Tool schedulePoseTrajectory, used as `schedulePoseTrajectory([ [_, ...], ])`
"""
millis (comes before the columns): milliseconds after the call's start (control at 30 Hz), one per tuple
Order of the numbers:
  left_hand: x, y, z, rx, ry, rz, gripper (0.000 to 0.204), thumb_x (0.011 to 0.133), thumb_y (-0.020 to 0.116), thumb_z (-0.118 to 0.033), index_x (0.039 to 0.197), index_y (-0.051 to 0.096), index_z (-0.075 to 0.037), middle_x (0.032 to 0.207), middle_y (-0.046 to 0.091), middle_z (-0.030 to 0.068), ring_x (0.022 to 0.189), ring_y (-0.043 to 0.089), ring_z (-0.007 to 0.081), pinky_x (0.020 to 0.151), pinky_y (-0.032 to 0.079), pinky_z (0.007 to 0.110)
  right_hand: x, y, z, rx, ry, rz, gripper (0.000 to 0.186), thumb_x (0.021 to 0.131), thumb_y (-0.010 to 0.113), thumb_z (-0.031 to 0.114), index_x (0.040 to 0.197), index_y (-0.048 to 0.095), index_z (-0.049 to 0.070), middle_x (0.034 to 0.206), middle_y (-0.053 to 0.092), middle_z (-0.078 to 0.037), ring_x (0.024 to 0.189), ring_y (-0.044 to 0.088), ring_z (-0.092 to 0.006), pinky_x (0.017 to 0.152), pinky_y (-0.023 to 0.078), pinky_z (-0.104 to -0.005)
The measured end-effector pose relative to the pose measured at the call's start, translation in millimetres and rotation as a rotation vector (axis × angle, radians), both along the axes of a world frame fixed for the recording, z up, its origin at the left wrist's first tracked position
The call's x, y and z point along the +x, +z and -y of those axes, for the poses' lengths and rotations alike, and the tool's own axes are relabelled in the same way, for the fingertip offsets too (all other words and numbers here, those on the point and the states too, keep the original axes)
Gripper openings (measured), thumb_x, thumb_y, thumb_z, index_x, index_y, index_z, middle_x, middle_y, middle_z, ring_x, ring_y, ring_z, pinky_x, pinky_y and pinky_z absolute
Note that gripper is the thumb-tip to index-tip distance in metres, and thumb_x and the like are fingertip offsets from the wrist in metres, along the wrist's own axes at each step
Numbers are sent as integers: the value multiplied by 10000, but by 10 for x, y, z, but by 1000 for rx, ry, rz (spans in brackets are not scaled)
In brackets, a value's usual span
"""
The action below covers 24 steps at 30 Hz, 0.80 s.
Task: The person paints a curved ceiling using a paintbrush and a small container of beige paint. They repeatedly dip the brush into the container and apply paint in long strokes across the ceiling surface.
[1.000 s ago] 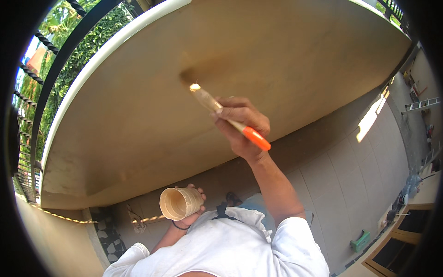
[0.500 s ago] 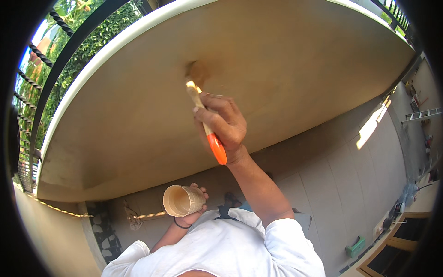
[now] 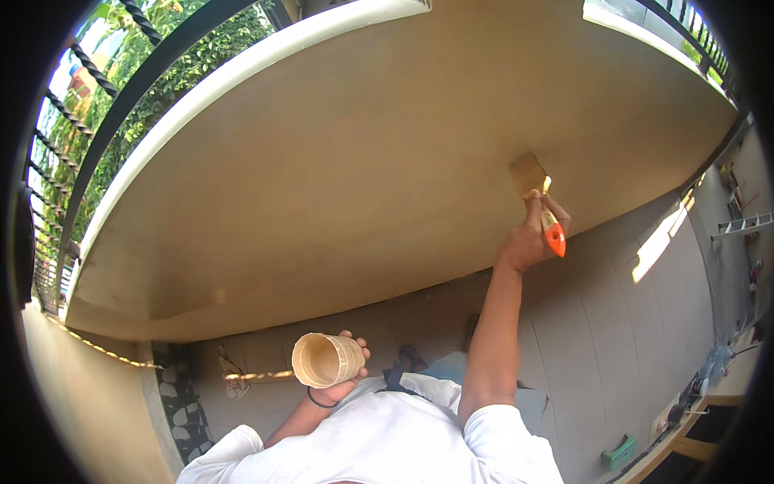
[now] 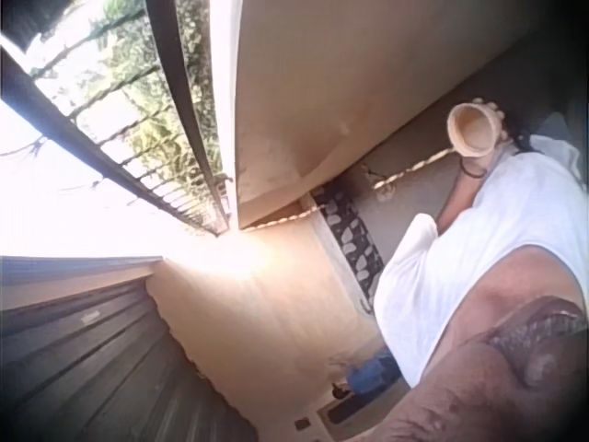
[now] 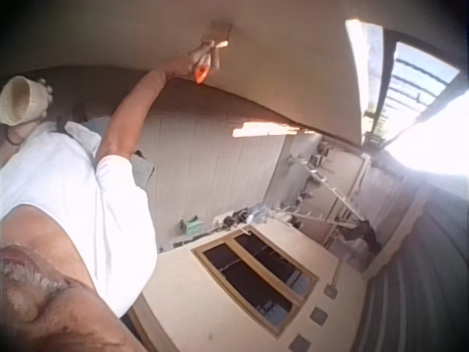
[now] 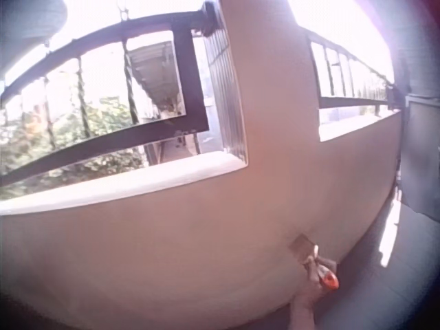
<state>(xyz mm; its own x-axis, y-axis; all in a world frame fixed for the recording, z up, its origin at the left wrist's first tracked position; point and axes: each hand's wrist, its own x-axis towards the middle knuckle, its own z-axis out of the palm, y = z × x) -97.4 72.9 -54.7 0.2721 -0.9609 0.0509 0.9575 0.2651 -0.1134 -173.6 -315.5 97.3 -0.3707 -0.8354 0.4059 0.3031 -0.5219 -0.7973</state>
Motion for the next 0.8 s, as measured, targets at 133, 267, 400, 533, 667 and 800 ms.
schedulePoseTrajectory([
  [133, 53, -38, 24, -25, -52, -38, 625, 995, 669, -466, 1460, 519, -75, 1495, 525, 238, 1390, 535, 439, 1062, 543, 616, 531, 287, -864, -393, 252, -240, 164, 901, 759, -79, 951, 639, 19, 1047, 708, -139, 963, 715, -213, 848, 583, -325],
  [267, 82, -29, 56, -47, -55, -18, 651, 988, 686, -449, 1488, 491, -80, 1496, 527, 239, 1401, 526, 429, 1064, 538, 607, 469, 453, -1411, -363, 571, -140, 229, 871, 791, -67, 1007, 626, 15, 1037, 720, -158, 952, 710, -226, 840, 591, -334],
  [400, 18, -52, 73, -30, 3, 19, 655, 996, 669, -455, 1489, 488, -63, 1458, 554, 239, 1388, 535, 434, 1060, 540, 610, 135, 433, -1396, 105, 692, 15, 241, 915, 804, 37, 1076, 630, -11, 1001, 716, -130, 903, 697, -171, 788, 574, -319],
  [533, 16, -152, 73, -71, -22, -60, 682, 975, 713, -439, 1498, 481, -69, 1485, 521, 235, 1427, 493, 431, 1104, 513, 616, -95, 395, -1317, 408, 754, 153, 240, 986, 746, 115, 1147, 642, -28, 996, 696, -101, 863, 681, -168, 745, 549, -326],
  [667, -24, -258, 113, 49, 56, -78, 689, 970, 705, -464, 1482, 498, -51, 1458, 539, 251, 1388, 530, 438, 1055, 546, 619, -280, 452, -1452, 472, 806, 141, 216, 1022, 686, 133, 1152, 640, -34, 1016, 692, -113, 873, 672, -159, 759, 534, -315],
  [800, -14, -235, 191, 61, 152, -65, 655, 973, 667, -504, 1432, 550, -51, 1416, 577, 244, 1302, 596, 423, 996, 573, 603, -381, 607, -1634, 239, 911, -35, 179, 989, 682, 63, 1137, 642, -30, 1032, 698, -136, 910, 690, -182, 782, 545, -327],
])
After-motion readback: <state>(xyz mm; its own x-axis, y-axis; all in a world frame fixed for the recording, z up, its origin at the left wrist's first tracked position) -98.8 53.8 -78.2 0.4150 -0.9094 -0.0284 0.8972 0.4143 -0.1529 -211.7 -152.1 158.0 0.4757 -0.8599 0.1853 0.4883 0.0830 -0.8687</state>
